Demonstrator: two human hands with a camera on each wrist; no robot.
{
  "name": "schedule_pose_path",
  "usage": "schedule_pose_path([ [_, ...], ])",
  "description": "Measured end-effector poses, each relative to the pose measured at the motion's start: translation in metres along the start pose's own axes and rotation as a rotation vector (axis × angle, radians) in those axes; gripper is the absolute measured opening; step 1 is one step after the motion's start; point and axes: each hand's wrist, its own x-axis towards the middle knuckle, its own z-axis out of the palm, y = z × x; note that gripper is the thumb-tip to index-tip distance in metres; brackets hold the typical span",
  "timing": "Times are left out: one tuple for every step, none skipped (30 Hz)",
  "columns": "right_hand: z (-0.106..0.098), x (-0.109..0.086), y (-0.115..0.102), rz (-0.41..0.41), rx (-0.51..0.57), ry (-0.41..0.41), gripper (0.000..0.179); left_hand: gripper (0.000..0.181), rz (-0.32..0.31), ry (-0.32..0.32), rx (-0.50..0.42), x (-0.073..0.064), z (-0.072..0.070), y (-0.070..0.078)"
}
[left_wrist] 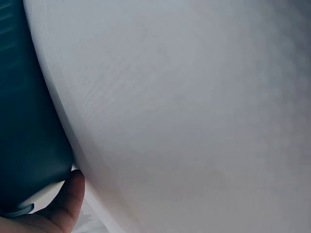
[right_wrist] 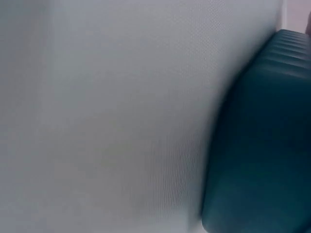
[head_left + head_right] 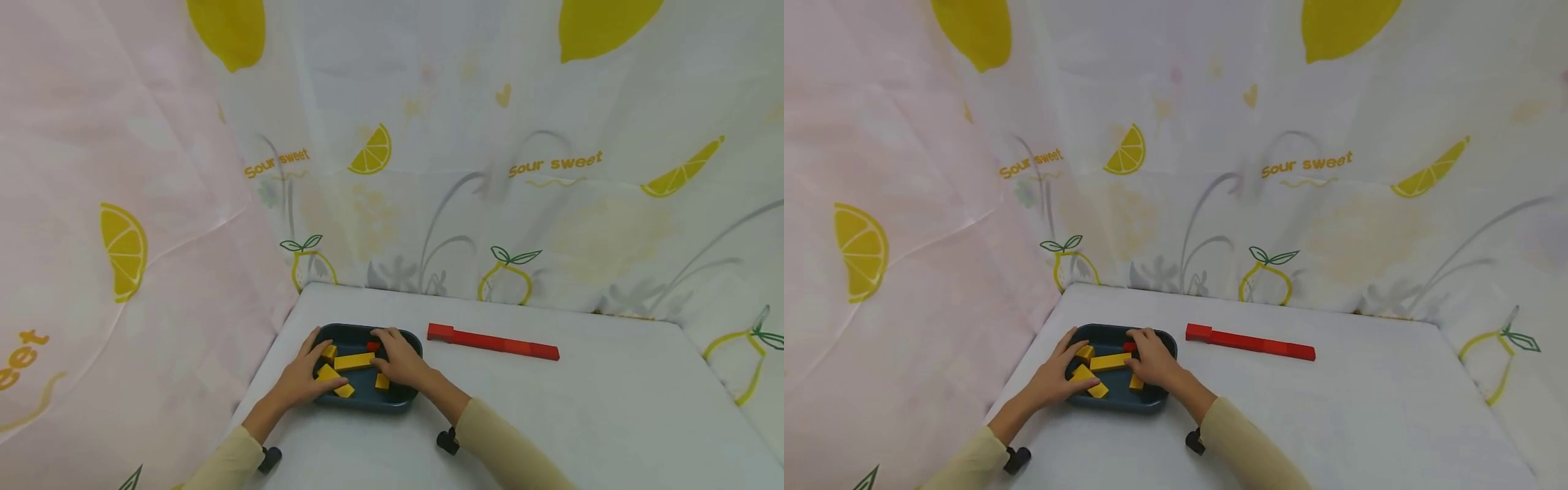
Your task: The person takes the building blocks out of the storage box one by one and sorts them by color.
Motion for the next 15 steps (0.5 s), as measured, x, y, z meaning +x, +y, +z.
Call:
schedule_pose_path([
  [0.002, 0.003, -0.001, 0.007, -0.016, -0.004, 0.054, 0.094, -0.001, -0.001, -0.002, 0.000, 0.000, 0.000],
  [0.004, 0.005, -0.001, 0.017, -0.036, -0.013, 0.055, 0.094, -0.003, -0.004, -0.005, 0.000, -0.001, 0.000],
  [0.006, 0.007, -0.002, 0.025, -0.048, -0.021, 0.055, 0.094, -0.004, -0.008, -0.006, 0.000, -0.001, 0.000],
  [0.008, 0.009, -0.002, 0.033, -0.056, -0.030, 0.054, 0.094, -0.007, -0.012, -0.008, 0.000, -0.001, 0.000],
  [0.010, 0.010, -0.003, 0.042, -0.059, -0.039, 0.054, 0.094, -0.010, -0.017, -0.010, 0.000, -0.001, 0.001],
  [0.013, 0.012, -0.003, 0.050, -0.061, -0.044, 0.052, 0.094, -0.013, -0.018, -0.009, -0.001, -0.001, 0.001],
  [0.015, 0.013, -0.003, 0.056, -0.064, -0.047, 0.050, 0.094, -0.014, -0.020, -0.006, -0.001, -0.001, 0.001],
  [0.017, 0.014, -0.003, 0.065, -0.066, -0.051, 0.048, 0.094, -0.016, -0.021, -0.004, -0.001, -0.001, 0.001],
  [0.018, 0.015, -0.003, 0.072, -0.070, -0.053, 0.046, 0.094, -0.012, -0.018, 0.001, -0.001, -0.001, 0.001],
  [0.020, 0.017, -0.003, 0.075, -0.088, -0.057, 0.044, 0.093, -0.013, -0.018, 0.002, -0.001, -0.001, 0.002],
  [0.021, 0.018, -0.003, 0.078, -0.113, -0.064, 0.043, 0.093, -0.012, -0.018, 0.002, -0.001, -0.002, 0.002],
  [0.023, 0.020, -0.003, 0.081, -0.140, -0.070, 0.042, 0.093, -0.012, -0.017, 0.002, -0.001, -0.002, 0.002],
  [0.024, 0.021, -0.003, 0.082, -0.169, -0.077, 0.042, 0.092, -0.013, -0.018, 0.003, 0.000, -0.003, 0.003],
  [0.025, 0.023, -0.003, 0.083, -0.194, -0.082, 0.044, 0.092, -0.015, -0.017, 0.001, 0.000, -0.003, 0.003],
  [0.026, 0.024, -0.003, 0.084, -0.213, -0.087, 0.045, 0.092, -0.014, -0.014, 0.002, 0.000, -0.003, 0.003],
])
